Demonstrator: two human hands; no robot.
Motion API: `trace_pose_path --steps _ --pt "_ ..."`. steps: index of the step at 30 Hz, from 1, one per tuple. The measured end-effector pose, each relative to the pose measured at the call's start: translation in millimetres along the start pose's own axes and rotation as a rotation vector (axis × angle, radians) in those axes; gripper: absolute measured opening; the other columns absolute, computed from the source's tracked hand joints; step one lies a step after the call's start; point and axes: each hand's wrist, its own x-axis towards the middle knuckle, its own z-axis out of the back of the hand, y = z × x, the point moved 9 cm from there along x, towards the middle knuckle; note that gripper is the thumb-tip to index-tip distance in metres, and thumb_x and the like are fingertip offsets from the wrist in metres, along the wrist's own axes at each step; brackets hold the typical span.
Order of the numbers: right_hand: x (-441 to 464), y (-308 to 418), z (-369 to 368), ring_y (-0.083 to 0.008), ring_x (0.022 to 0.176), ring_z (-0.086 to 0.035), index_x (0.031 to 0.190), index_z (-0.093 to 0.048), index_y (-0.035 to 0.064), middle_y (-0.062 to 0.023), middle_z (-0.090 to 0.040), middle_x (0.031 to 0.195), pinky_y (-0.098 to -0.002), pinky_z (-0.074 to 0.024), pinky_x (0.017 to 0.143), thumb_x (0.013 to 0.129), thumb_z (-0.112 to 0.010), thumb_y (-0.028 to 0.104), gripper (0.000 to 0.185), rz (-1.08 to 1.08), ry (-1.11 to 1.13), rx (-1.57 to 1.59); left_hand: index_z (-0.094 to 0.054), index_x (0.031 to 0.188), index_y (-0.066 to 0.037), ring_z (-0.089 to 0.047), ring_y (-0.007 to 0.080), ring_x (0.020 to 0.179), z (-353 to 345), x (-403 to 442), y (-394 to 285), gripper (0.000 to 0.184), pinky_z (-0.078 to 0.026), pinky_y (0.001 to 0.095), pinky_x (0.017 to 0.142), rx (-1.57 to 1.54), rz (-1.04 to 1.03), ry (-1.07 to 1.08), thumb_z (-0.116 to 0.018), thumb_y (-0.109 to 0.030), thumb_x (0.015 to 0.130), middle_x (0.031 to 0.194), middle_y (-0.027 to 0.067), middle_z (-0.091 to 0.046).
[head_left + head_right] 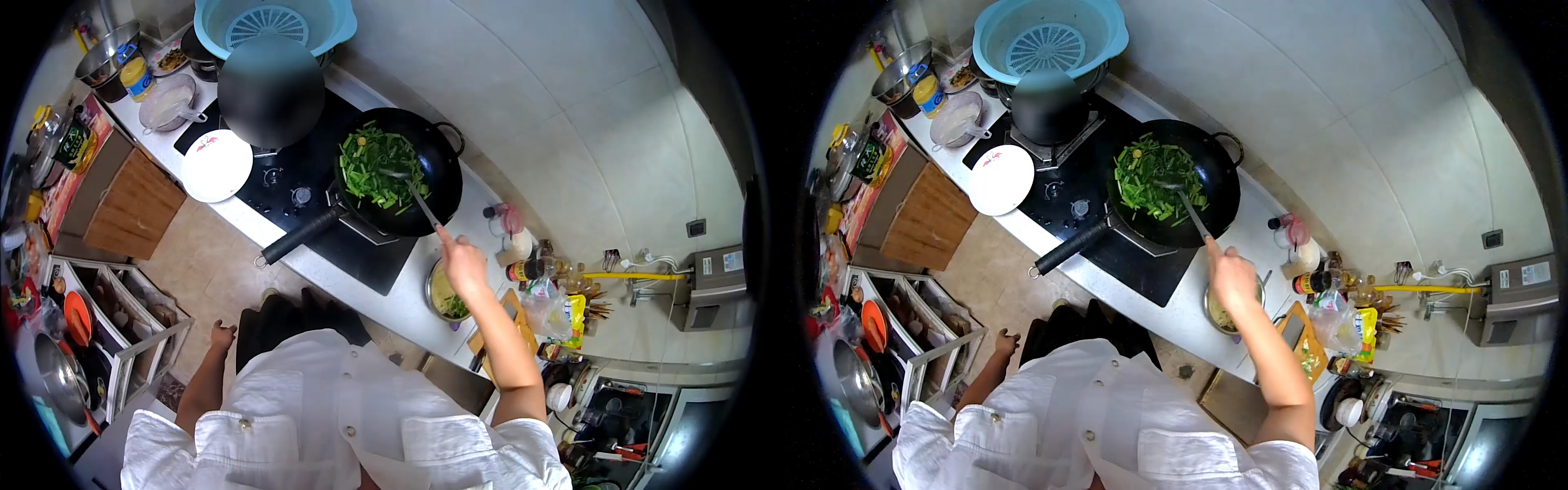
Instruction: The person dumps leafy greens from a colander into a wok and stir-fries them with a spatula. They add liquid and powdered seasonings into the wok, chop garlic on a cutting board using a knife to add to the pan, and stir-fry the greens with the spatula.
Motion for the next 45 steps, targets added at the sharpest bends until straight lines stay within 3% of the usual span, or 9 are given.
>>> trace_pose_path --steps 5,7,16,23,26,30,34,40,45 --pt "-17 -2 95 -0.0335 0.072 -0.063 0.109 -0.067 0.0161 -0.0152 -0.065 0.078 -0.0424 -0.0504 0.067 0.082 -0.06 0.016 0.028 0.065 0.08 0.053 -0.028 0.139 0.004 -0.06 0.0197 0.062 -4 -9 1 0.075 -0.045 0.0306 0.048 -0.052 0.03 0.025 -0.068 -0.017 0.079 0.088 0.0152 -0.064" --pt "-13 8 91 -0.0338 0.074 -0.063 0.107 -0.068 0.0158 -0.0159 -0.065 0.079 -0.0425 -0.0501 0.068 0.081 -0.06 0.016 0.027 0.059 0.091 0.026 -0.033 0.136 0.007 -0.063 0.0197 0.066 -5 -22 -8 0.075 -0.051 0.0314 0.063 -0.072 0.052 0.005 -0.071 -0.014 0.074 0.082 0.0136 -0.065" --pt "34 0 67 -0.0374 0.079 -0.062 0.11 -0.066 0.0134 -0.0216 -0.064 0.086 -0.0435 -0.0494 0.072 0.085 -0.058 0.019 0.027 -0.095 -0.081 0.235 -0.033 0.136 0.009 -0.064 0.0218 0.067 -12 -7 -31 0.074 -0.051 0.0319 0.063 -0.071 -0.048 0.024 -0.069 -0.014 0.075 0.086 0.0167 -0.065" --pt "3 14 54 -0.0398 0.077 -0.062 0.113 -0.066 0.0138 -0.023 -0.064 0.083 -0.0466 -0.0497 0.071 0.086 -0.059 0.019 0.028 0.081 -0.06 0.252 -0.034 0.135 0.008 -0.063 0.0224 0.068 -10 -10 -42 0.072 -0.052 0.0334 0.064 -0.101 -0.011 0.028 -0.069 -0.014 0.077 0.09 0.0168 -0.064" --pt "0 -6 67 -0.0392 0.079 -0.062 0.112 -0.066 0.0139 -0.0223 -0.064 0.085 -0.0455 -0.0492 0.073 0.086 -0.058 0.02 0.027 -0.124 0.027 0.167 -0.034 0.136 0.007 -0.063 0.0218 0.068 -9 -10 -37 0.072 -0.052 0.0328 0.063 -0.067 0.0 0.038 -0.069 -0.013 0.076 0.091 0.0166 -0.064" --pt "54 -20 25 -0.0383 0.088 -0.062 0.115 -0.063 0.0119 -0.0218 -0.064 0.094 -0.043 -0.0487 0.077 0.087 -0.054 0.02 0.03 -0.214 -0.263 0.635 -0.033 0.136 0.007 -0.063 0.0212 0.069 -12 1 -34 0.072 -0.052 0.0322 0.063 -0.024 0.026 0.058 -0.069 -0.012 0.076 0.091 0.0163 -0.063" --pt "67 14 -16 -0.0397 0.093 -0.061 0.116 -0.062 0.009 -0.0248 -0.063 0.096 -0.0438 -0.0481 0.083 0.087 -0.054 0.023 0.033 -0.322 -0.324 0.64 -0.034 0.136 0.007 -0.062 0.021 0.068 -11 -5 -60 0.071 -0.051 0.0321 0.062 -0.059 -0.036 0.063 -0.068 -0.013 0.076 0.091 0.0165 -0.063" --pt "42 23 -20 -0.0385 0.083 -0.062 0.118 -0.062 0.0137 -0.0198 -0.065 0.09 -0.0451 -0.0487 0.076 0.089 -0.055 0.024 0.032 0.044 -0.129 0.534 -0.033 0.136 0.007 -0.062 0.0208 0.067 -14 -2 -56 0.072 -0.051 0.0317 0.061 -0.062 -0.052 0.078 -0.068 -0.014 0.077 0.091 0.0163 -0.063" --pt "5 -8 40 -0.0277 0.069 -0.057 0.119 -0.062 0.0247 -0.0093 -0.055 0.077 -0.04 -0.0444 0.068 0.085 -0.058 0.015 0.035 0.365 -0.014 -0.093 -0.032 0.137 0.006 -0.062 0.0202 0.067 -13 2 -38 0.073 -0.05 0.0322 0.06 0.006 0.005 0.075 -0.069 -0.015 0.078 0.092 0.0161 -0.063"
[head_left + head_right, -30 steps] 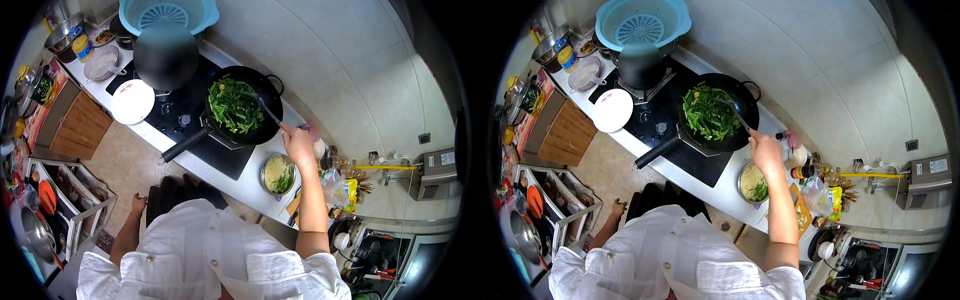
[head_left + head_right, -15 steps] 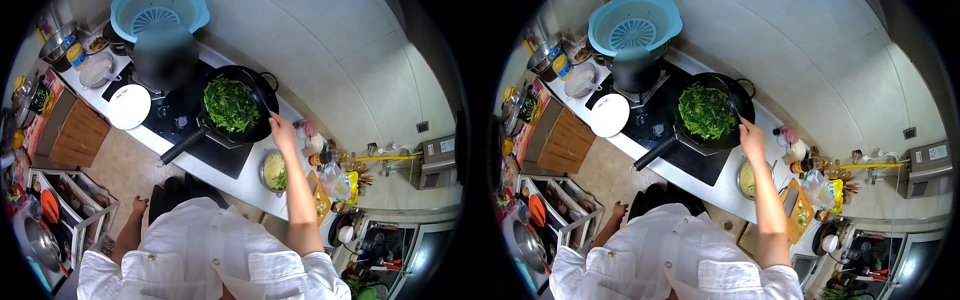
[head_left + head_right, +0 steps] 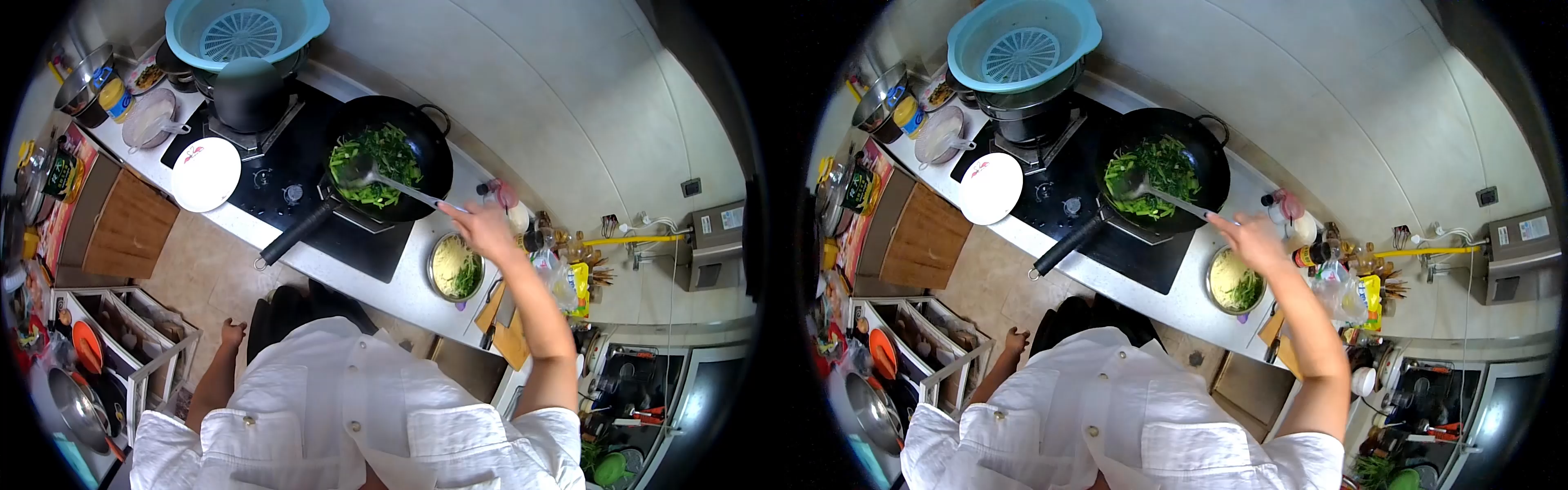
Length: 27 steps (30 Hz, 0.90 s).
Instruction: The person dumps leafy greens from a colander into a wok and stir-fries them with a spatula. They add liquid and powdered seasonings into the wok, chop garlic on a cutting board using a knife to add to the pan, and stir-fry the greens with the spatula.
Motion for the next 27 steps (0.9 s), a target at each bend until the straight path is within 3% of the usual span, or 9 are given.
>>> trace_pose_path --steps 5,7,10,12,16,17,19,25,27 --pt "-23 -16 62 -0.026 0.069 -0.057 0.113 -0.065 0.0224 -0.0069 -0.056 0.084 -0.0397 -0.0415 0.068 0.082 -0.059 0.01 0.034 0.182 -0.127 -0.218 -0.032 0.137 0.006 -0.062 0.0201 0.067 5 9 4 0.073 -0.049 0.0323 0.059 -0.019 0.003 0.008 -0.069 -0.016 0.077 0.092 0.0156 -0.063" --pt "-28 -17 89 -0.0259 0.083 -0.057 0.107 -0.069 0.0204 -0.0081 -0.058 0.083 -0.0383 -0.0443 0.072 0.077 -0.062 0.012 0.031 0.013 -0.059 -0.196 -0.032 0.137 0.006 -0.062 0.02 0.067 7 7 1 0.073 -0.049 0.0321 0.059 -0.029 0.002 0.01 -0.069 -0.016 0.077 0.091 0.0155 -0.063" --pt "-30 -10 112 -0.0298 0.081 -0.061 0.103 -0.07 0.0167 -0.012 -0.064 0.085 -0.0416 -0.047 0.076 0.079 -0.062 0.014 0.026 -0.18 0.109 -0.081 -0.031 0.137 0.006 -0.062 0.0199 0.066 9 5 -3 0.074 -0.049 0.0315 0.058 -0.034 -0.014 0.004 -0.069 -0.016 0.078 0.091 0.0154 -0.063" --pt "-28 -5 105 -0.0311 0.078 -0.062 0.104 -0.07 0.0156 -0.0123 -0.066 0.08 -0.0423 -0.0472 0.078 0.08 -0.061 0.016 0.025 -0.271 0.185 -0.02 -0.031 0.138 0.005 -0.062 0.02 0.066 7 10 6 0.074 -0.048 0.0312 0.056 -0.049 0.008 0.021 -0.068 -0.016 0.078 0.092 0.0157 -0.063" --pt "2 6 32 -0.0339 0.083 -0.065 0.101 -0.07 0.0119 -0.0179 -0.067 0.088 -0.0429 -0.0504 0.075 0.085 -0.054 0.018 0.024 -0.353 0.383 -0.017 -0.03 0.139 0.004 -0.062 0.0203 0.066 9 0 -4 0.075 -0.047 0.0311 0.054 0.006 0.013 0.021 -0.068 -0.016 0.078 0.094 0.0159 -0.063" --pt "8 1 19 -0.0339 0.083 -0.065 0.101 -0.07 0.0119 -0.0179 -0.067 0.088 -0.0429 -0.0504 0.075 0.085 -0.054 0.018 0.024 -0.358 0.38 -0.013 -0.03 0.139 0.004 -0.062 0.0203 0.066 9 3 -1 0.075 -0.047 0.0309 0.054 -0.013 0.014 0.03 -0.068 -0.017 0.078 0.094 0.0159 -0.063" --pt "22 -3 28 -0.0342 0.083 -0.065 0.105 -0.069 0.013 -0.0176 -0.067 0.087 -0.0432 -0.0503 0.075 0.085 -0.054 0.018 0.025 -0.364 0.123 0.095 -0.029 0.139 0.004 -0.062 0.0203 0.066 14 6 -4 0.075 -0.047 0.0307 0.053 -0.027 0.006 0.038 -0.068 -0.017 0.078 0.094 0.0158 -0.063" --pt "18 26 93 -0.0343 0.078 -0.064 0.11 -0.067 0.0148 -0.0174 -0.066 0.085 -0.0435 -0.0498 0.072 0.087 -0.056 0.021 0.026 -0.315 0.04 0.089 -0.031 0.138 0.003 -0.062 0.0207 0.068 33 -2 -7 0.073 -0.047 0.0298 0.053 -0.031 0.004 -0.016 -0.068 -0.017 0.078 0.095 0.0153 -0.063" --pt "28 44 73 -0.0343 0.075 -0.064 0.115 -0.064 0.0142 -0.0192 -0.066 0.081 -0.044 -0.0501 0.068 0.088 -0.054 0.021 0.029 -0.336 0.053 0.007 -0.031 0.138 0.003 -0.062 0.0207 0.068 35 9 12 0.073 -0.047 0.0303 0.053 -0.024 0.032 -0.005 -0.068 -0.017 0.078 0.095 0.0154 -0.063"
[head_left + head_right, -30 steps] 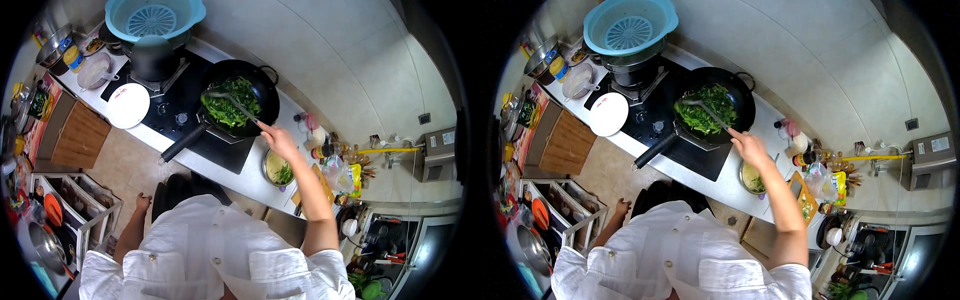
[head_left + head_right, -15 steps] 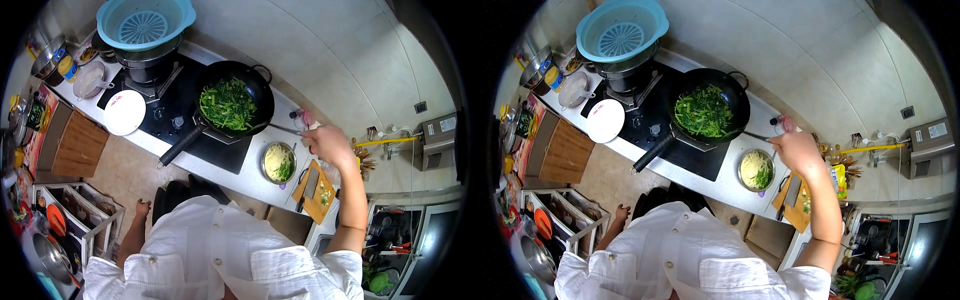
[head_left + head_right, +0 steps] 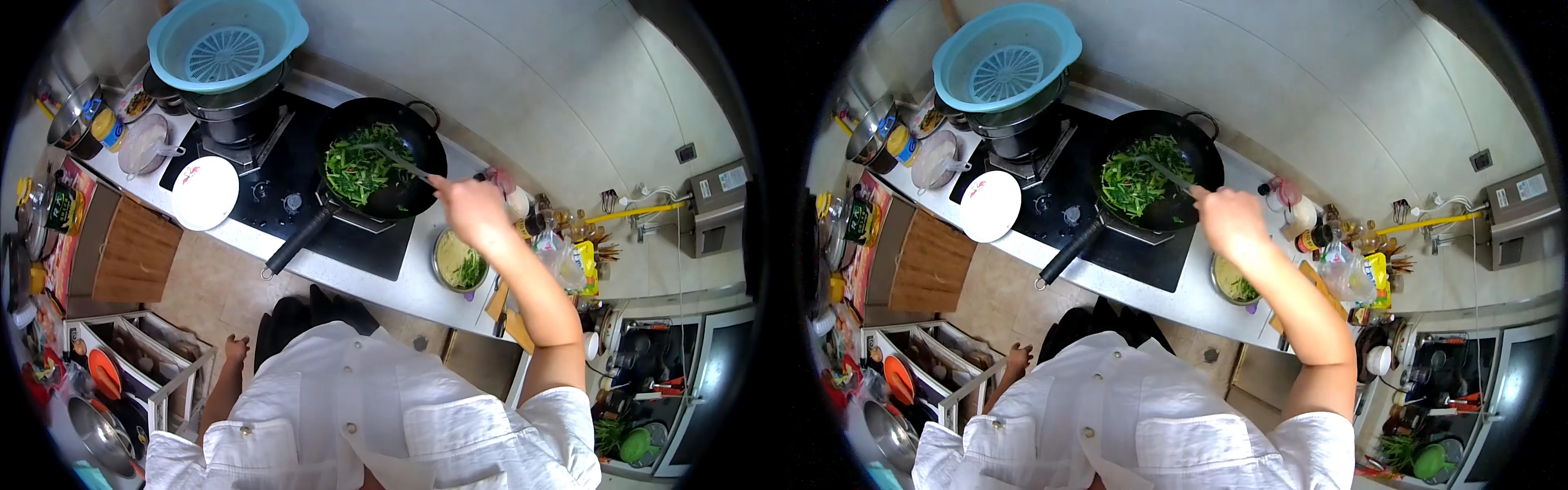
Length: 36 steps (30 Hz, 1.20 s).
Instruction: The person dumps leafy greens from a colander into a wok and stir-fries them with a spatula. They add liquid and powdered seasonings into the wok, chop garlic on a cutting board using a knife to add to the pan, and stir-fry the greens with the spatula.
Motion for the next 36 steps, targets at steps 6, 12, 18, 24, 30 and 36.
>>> trace_pose_path --steps 6,12,18,24,30,36 --pt "-23 -19 -27 -0.0353 0.069 -0.063 0.112 -0.065 0.0116 -0.0183 -0.065 0.077 -0.0441 -0.0498 0.063 0.088 -0.055 0.019 0.027 0.103 0.081 -0.002 -0.03 0.139 0.001 -0.061 0.0204 0.068 5 -18 -8 0.075 -0.045 0.0327 0.052 -0.052 0.017 0.025 -0.069 -0.018 0.078 0.097 0.0152 -0.062" --pt "-43 15 20 -0.0361 0.069 -0.063 0.106 -0.066 0.0076 -0.0173 -0.065 0.074 -0.0446 -0.0499 0.065 0.085 -0.054 0.014 0.026 0.123 0.143 -0.011 -0.029 0.139 0.002 -0.06 0.0202 0.067 13 5 8 0.075 -0.044 0.032 0.051 -0.003 0.029 0.025 -0.069 -0.018 0.078 0.096 0.015 -0.062" --pt "34 -1 -31 -0.0293 0.083 -0.066 0.098 -0.07 0.0116 -0.0141 -0.068 0.085 -0.042 -0.0511 0.074 0.082 -0.052 0.01 0.024 -0.036 0.2 -0.14 -0.029 0.14 0.001 -0.061 0.0195 0.068 13 21 -21 0.075 -0.044 0.0299 0.05 -0.01 -0.027 0.084 -0.068 -0.018 0.079 0.099 0.0152 -0.061" --pt "3 -15 20 -0.0307 0.082 -0.067 0.088 -0.071 0.0056 -0.0165 -0.068 0.084 -0.0426 -0.0523 0.072 0.075 -0.056 0.011 0.021 0.017 0.312 -0.286 -0.027 0.141 0.0 -0.061 0.0195 0.069 10 11 -41 0.075 -0.043 0.0297 0.05 -0.046 -0.07 0.089 -0.067 -0.017 0.079 0.1 0.0147 -0.061" --pt "31 -62 -5 -0.0314 0.086 -0.067 0.088 -0.071 0.0037 -0.0186 -0.068 0.091 -0.0432 -0.0521 0.073 0.076 -0.054 0.01 0.021 -0.161 0.17 -0.143 -0.025 0.142 -0.001 -0.06 0.0189 0.07 16 23 -11 0.077 -0.043 0.0301 0.051 -0.09 0.032 0.101 -0.067 -0.018 0.079 0.098 0.0137 -0.062" --pt "32 -63 -61 -0.0351 0.092 -0.065 0.093 -0.069 0.0007 -0.0215 -0.066 0.098 -0.0429 -0.0522 0.078 0.08 -0.051 0.008 0.024 -0.304 0.247 -0.073 -0.027 0.141 -0.001 -0.06 0.0188 0.067 33 44 -16 0.076 -0.042 0.0308 0.049 -0.062 -0.006 0.079 -0.068 -0.017 0.078 0.097 0.0139 -0.061"
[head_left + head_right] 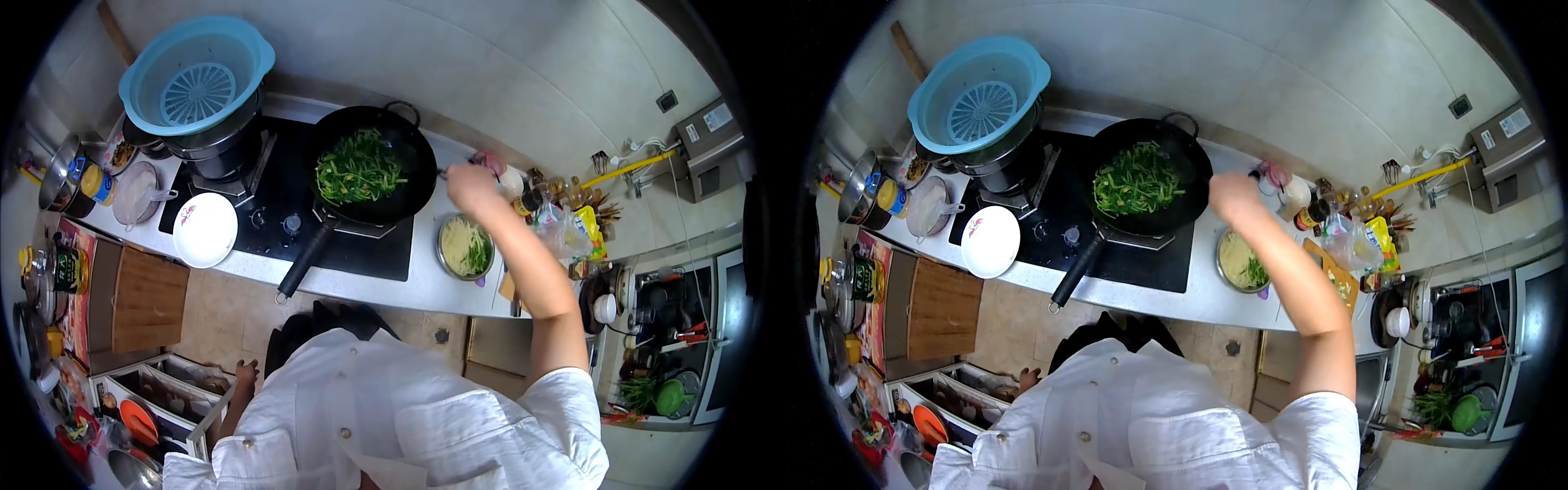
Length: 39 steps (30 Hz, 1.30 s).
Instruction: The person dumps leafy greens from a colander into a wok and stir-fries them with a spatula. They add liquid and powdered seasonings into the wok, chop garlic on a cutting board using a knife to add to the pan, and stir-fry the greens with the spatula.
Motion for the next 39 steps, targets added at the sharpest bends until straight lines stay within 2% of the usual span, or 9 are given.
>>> trace_pose_path --steps 5,9,13,19,24,27,29,33,39 --pt "-9 1 43 -0.0364 0.083 -0.065 0.088 -0.069 0.004 -0.0191 -0.067 0.086 -0.0446 -0.0518 0.072 0.079 -0.053 0.012 0.02 -0.009 -0.168 0.098 -0.028 0.14 -0.001 -0.061 0.0185 0.067 10 -4 -13 0.075 -0.042 0.0301 0.048 0.05 -0.008 -0.005 -0.068 -0.016 0.078 0.097 0.0133 -0.061" --pt "43 10 -1 -0.0366 0.082 -0.065 0.083 -0.068 0.0023 -0.0195 -0.067 0.085 -0.0458 -0.0517 0.071 0.077 -0.053 0.008 0.018 -0.05 -0.347 0.141 -0.03 0.139 -0.002 -0.061 0.0179 0.07 -3 -1 -28 0.072 -0.042 0.0299 0.049 0.042 -0.031 0.023 -0.068 -0.017 0.079 0.097 0.012 -0.06" --pt "21 36 -16 -0.036 0.082 -0.065 0.097 -0.067 0.0069 -0.02 -0.066 0.082 -0.0468 -0.051 0.069 0.081 -0.049 0.008 0.024 0.033 -0.272 0.175 -0.031 0.138 -0.003 -0.061 0.0175 0.074 -6 -4 -44 0.07 -0.043 0.0298 0.051 0.051 -0.054 0.037 -0.068 -0.018 0.08 0.098 0.0116 -0.059" --pt "10 48 -14 -0.0364 0.077 -0.064 0.115 -0.06 0.0157 -0.0172 -0.065 0.084 -0.0473 -0.0503 0.066 0.089 -0.047 0.016 0.029 -0.056 -0.459 0.228 -0.03 0.139 -0.002 -0.059 0.0172 0.064 6 20 -33 0.073 -0.041 0.0291 0.047 0.131 -0.022 0.033 -0.069 -0.017 0.079 0.092 0.0111 -0.06" --pt "-7 64 -37 -0.0333 0.074 -0.062 0.122 -0.058 0.0151 -0.016 -0.06 0.084 -0.0403 -0.0487 0.068 0.089 -0.048 0.014 0.034 0.114 -0.434 0.368 -0.029 0.139 0.0 -0.059 0.017 0.062 8 27 -40 0.073 -0.041 0.0286 0.046 0.043 -0.051 0.037 -0.068 -0.017 0.079 0.093 0.0126 -0.061" --pt "-44 39 -27 -0.0315 0.075 -0.06 0.122 -0.058 0.0174 -0.0133 -0.056 0.084 -0.0396 -0.0476 0.07 0.086 -0.05 0.013 0.037 0.447 -0.477 0.296 -0.029 0.139 0.001 -0.06 0.0173 0.064 1 21 -54 0.073 -0.042 0.0292 0.047 0.058 -0.129 0.076 -0.068 -0.017 0.079 0.094 0.0135 -0.062" --pt "-69 27 -25 -0.0294 0.075 -0.058 0.123 -0.058 0.0207 -0.0117 -0.053 0.084 -0.0377 -0.0469 0.073 0.082 -0.053 0.012 0.042 0.601 -0.523 -0.033 -0.029 0.139 0.001 -0.06 0.0183 0.066 1 19 -52 0.073 -0.043 0.0304 0.049 0.094 -0.086 0.058 -0.068 -0.017 0.079 0.095 0.0138 -0.063" --pt "-88 1 0 -0.0284 0.074 -0.059 0.123 -0.058 0.0229 -0.0108 -0.053 0.082 -0.038 -0.048 0.07 0.08 -0.054 0.012 0.045 0.525 -0.5 -0.24 -0.03 0.139 0.001 -0.061 0.0197 0.068 3 11 -52 0.073 -0.044 0.0333 0.054 0.225 -0.067 0.025 -0.068 -0.018 0.079 0.099 0.0141 -0.062" --pt "-44 -13 -35 -0.0341 0.08 -0.062 0.122 -0.06 0.0205 -0.0169 -0.061 0.089 -0.042 -0.0499 0.069 0.086 -0.047 0.01 0.039 0.053 -0.374 0.14 -0.029 0.14 0.0 -0.06 0.0187 0.067 6 14 -50 0.074 -0.044 0.0335 0.054 0.195 -0.076 0.037 -0.068 -0.017 0.079 0.097 0.014 -0.062"
